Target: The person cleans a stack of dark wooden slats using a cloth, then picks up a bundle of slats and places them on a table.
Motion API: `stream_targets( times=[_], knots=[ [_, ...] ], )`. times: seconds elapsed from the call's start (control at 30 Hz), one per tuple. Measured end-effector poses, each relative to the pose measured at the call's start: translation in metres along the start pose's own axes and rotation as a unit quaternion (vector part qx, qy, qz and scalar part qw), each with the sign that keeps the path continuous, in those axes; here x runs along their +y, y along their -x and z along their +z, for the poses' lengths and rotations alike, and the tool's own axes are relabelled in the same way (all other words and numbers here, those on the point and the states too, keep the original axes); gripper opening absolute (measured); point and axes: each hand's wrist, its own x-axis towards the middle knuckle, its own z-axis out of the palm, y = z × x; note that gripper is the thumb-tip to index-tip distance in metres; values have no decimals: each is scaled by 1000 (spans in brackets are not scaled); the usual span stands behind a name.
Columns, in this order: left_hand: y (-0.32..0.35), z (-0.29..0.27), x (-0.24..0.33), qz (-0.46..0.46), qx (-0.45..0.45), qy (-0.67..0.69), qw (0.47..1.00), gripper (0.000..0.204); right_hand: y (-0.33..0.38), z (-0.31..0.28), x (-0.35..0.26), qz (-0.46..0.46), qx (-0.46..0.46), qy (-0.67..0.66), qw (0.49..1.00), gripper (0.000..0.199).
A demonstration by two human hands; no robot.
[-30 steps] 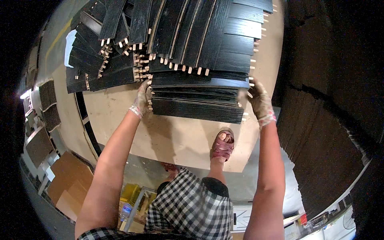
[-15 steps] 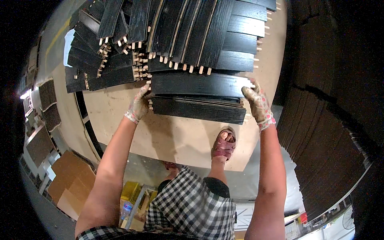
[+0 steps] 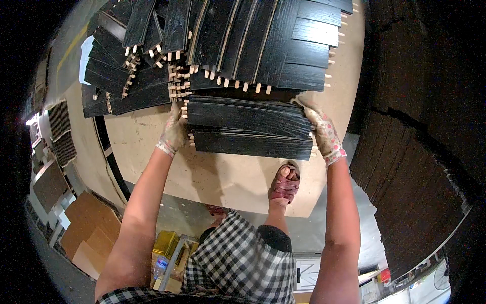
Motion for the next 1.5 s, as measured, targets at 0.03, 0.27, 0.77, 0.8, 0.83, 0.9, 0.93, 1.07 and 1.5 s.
stream_targets(
  times=[0.03, 0.27, 0.77, 0.8, 0.83, 0.9, 0.93, 1.07, 1.5],
  knots=[
    [-4, -10, -2, 1, 3, -1, 1000, 78, -1, 3, 0, 0, -3, -2, 1000, 51],
    [-10, -15, -6, 43, 60, -84, 994, 59, -8, -10, 12, -77, -44, 113, 990, 43],
    [-25, -23, -26, -43, 39, 43, 997, 62, -15, -7, 37, 177, 92, 6, 980, 81],
    [-18, -1, -23, -33, 80, 3, 996, 60, -19, -21, 50, 201, 102, -51, 973, 70],
    [-13, 10, -18, -20, 123, -39, 991, 58, -24, -27, 65, 222, 108, -111, 963, 59],
    [-20, 8, -22, -57, 91, 43, 993, 55, -33, -28, 87, 35, 61, -228, 971, 51],
    [-21, 3, -23, -98, 62, 122, 986, 53, -34, -24, 85, 82, 70, -238, 965, 50],
    [-36, -41, -43, -109, 74, 97, 987, 42, -31, -8, 88, 60, 71, -167, 982, 59],
    [8, -14, -46, -59, 16, 65, 996, 47, 29, -4, 117, -46, 37, -169, 984, 46]
  ],
)
